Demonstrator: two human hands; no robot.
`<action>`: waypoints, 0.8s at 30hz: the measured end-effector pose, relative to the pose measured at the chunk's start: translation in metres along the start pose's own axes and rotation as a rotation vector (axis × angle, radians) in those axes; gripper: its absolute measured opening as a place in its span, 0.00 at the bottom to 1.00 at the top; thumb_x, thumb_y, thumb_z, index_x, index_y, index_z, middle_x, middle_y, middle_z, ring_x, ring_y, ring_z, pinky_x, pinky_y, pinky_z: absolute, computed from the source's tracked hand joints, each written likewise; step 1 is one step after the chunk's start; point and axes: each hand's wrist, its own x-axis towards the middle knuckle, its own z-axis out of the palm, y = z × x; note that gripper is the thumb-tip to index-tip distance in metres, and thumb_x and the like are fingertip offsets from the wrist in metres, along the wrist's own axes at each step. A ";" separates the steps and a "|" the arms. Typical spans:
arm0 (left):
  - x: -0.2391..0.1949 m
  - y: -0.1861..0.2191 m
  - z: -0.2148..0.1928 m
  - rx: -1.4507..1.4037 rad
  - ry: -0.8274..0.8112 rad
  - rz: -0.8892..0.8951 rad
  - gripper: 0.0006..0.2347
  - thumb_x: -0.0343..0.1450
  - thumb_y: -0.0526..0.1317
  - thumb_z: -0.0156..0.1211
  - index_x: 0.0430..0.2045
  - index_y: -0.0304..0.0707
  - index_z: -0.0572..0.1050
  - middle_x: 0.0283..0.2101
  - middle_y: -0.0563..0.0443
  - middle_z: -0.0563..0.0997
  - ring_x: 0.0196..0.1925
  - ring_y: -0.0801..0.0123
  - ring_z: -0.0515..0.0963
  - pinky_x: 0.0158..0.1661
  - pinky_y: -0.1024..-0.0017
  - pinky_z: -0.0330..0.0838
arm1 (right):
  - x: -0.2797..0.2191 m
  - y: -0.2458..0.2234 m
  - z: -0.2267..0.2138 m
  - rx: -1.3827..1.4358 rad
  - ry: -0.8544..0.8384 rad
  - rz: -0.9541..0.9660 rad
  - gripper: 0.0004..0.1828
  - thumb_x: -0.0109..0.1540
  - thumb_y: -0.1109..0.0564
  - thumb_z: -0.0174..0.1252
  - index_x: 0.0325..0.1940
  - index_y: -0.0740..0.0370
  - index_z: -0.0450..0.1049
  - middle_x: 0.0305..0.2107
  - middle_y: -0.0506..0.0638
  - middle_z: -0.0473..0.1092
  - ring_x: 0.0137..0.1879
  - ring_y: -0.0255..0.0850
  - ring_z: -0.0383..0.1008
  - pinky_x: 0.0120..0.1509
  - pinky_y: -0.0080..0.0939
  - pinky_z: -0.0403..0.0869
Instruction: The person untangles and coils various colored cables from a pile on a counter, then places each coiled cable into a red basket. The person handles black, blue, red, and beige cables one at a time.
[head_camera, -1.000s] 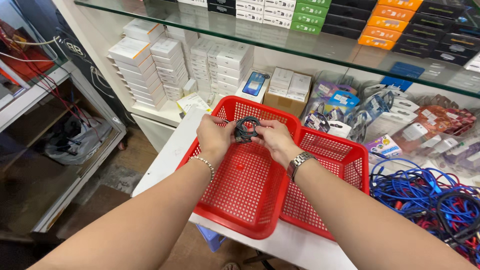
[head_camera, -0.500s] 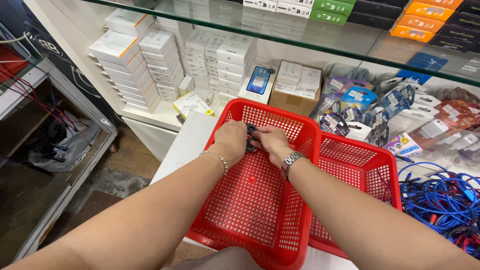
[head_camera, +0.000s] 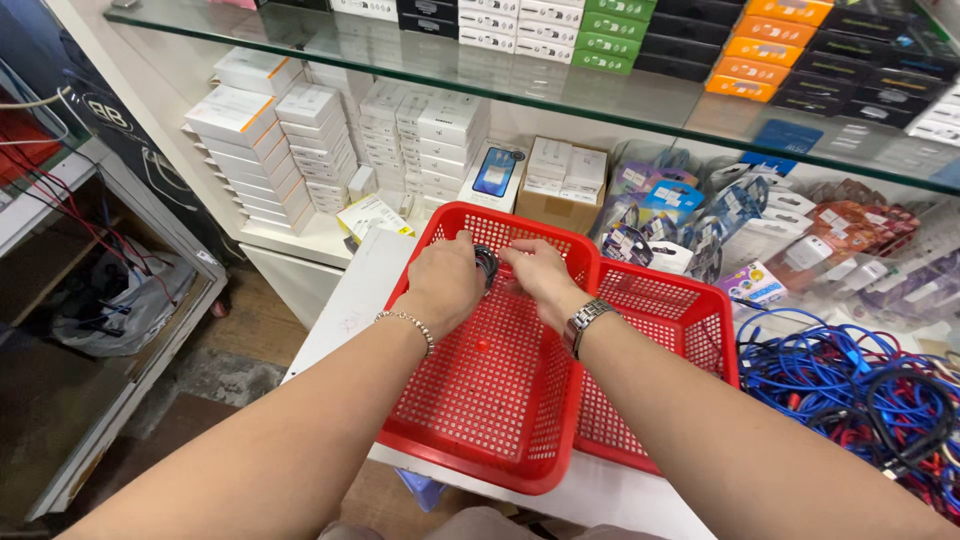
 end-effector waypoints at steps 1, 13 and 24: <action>-0.004 0.007 -0.004 -0.017 -0.004 -0.028 0.15 0.71 0.42 0.60 0.47 0.32 0.71 0.41 0.36 0.81 0.46 0.47 0.82 0.46 0.55 0.78 | -0.005 -0.005 -0.007 -0.019 -0.003 -0.025 0.23 0.63 0.51 0.61 0.61 0.59 0.70 0.48 0.46 0.70 0.49 0.37 0.72 0.43 0.39 0.78; -0.089 0.114 -0.027 -0.164 0.208 0.096 0.15 0.69 0.40 0.60 0.48 0.33 0.74 0.35 0.32 0.83 0.41 0.42 0.83 0.45 0.50 0.77 | -0.086 -0.013 -0.120 0.111 -0.077 -0.117 0.24 0.64 0.52 0.59 0.62 0.61 0.69 0.50 0.51 0.71 0.52 0.39 0.71 0.46 0.39 0.77; -0.145 0.267 0.004 -0.299 0.271 0.264 0.16 0.68 0.42 0.62 0.48 0.35 0.76 0.39 0.33 0.83 0.46 0.43 0.82 0.48 0.50 0.75 | -0.169 0.010 -0.262 0.165 -0.013 -0.141 0.21 0.65 0.54 0.57 0.62 0.58 0.68 0.47 0.47 0.73 0.51 0.36 0.74 0.48 0.38 0.77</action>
